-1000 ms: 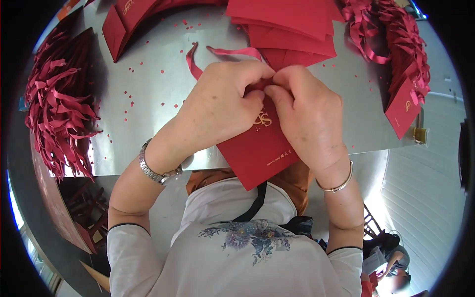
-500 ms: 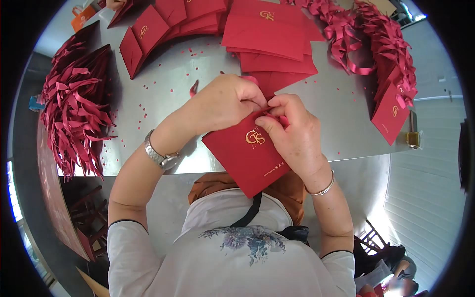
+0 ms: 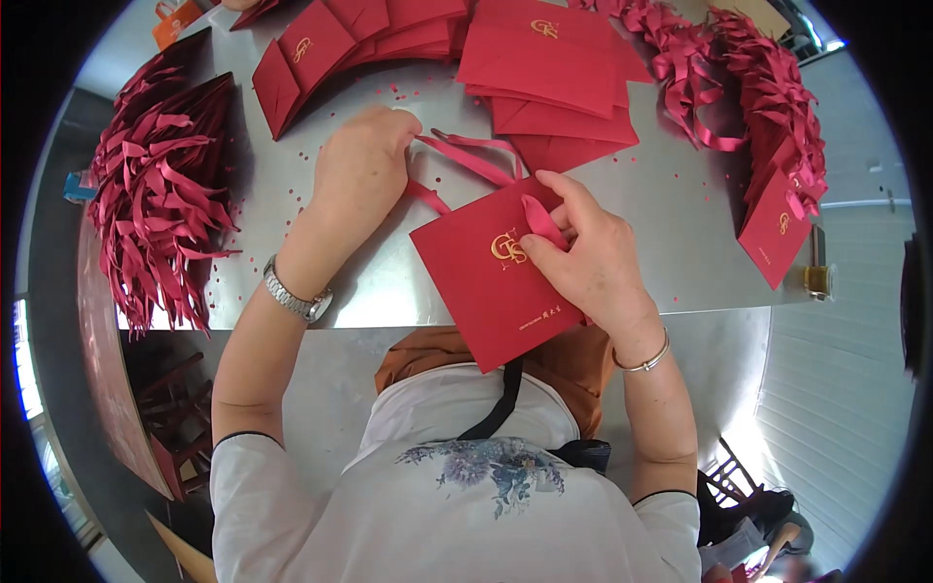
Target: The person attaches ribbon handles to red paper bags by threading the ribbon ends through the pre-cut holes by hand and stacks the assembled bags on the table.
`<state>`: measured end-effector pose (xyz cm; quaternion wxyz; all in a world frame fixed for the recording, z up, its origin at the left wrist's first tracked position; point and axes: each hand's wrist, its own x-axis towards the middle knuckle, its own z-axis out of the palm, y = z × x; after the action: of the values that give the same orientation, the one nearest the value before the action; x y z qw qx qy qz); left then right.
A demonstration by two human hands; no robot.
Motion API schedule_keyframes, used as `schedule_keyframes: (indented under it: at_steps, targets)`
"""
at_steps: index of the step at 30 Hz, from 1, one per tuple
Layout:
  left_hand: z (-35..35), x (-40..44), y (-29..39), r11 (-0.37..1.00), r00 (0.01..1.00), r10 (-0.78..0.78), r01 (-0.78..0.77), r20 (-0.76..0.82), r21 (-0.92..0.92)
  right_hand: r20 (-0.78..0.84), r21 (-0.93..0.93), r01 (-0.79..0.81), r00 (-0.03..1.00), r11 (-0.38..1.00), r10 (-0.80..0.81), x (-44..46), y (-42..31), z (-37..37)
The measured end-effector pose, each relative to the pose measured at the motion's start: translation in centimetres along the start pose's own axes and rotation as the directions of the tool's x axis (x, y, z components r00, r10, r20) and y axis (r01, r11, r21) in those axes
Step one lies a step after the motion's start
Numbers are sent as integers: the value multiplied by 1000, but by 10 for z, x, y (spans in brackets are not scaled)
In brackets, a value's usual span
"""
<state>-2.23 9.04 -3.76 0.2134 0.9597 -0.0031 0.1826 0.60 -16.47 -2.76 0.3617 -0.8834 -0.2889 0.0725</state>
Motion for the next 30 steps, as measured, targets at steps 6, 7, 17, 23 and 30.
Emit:
schedule_keyframes:
  at_steps: [6, 7, 17, 23, 30]
  targets:
    - [-20, -38, 35, 997, 998, 54, -55, -6, -61, -27, 25, -11, 1000, 1000, 12, -3, -2, 2]
    - [-19, -45, 38, 993, 995, -11, 22, 97, -114, -28, 28, -8, 1000, 1000, 9, -3, -3, 2]
    - [-9, -63, 64, 975, 979, -144, 165, 147, -146, -62, 44, -38, 997, 998, 41, -10, 0, -3]
    - [-8, -66, 77, 983, 991, -125, 130, 45, -127, -74, 69, -53, 996, 996, 58, -14, 4, -4]
    - [-13, -60, 80, 882, 900, -301, 388, 316, -266, -185, 40, -17, 983, 999, 24, -19, 6, 4]
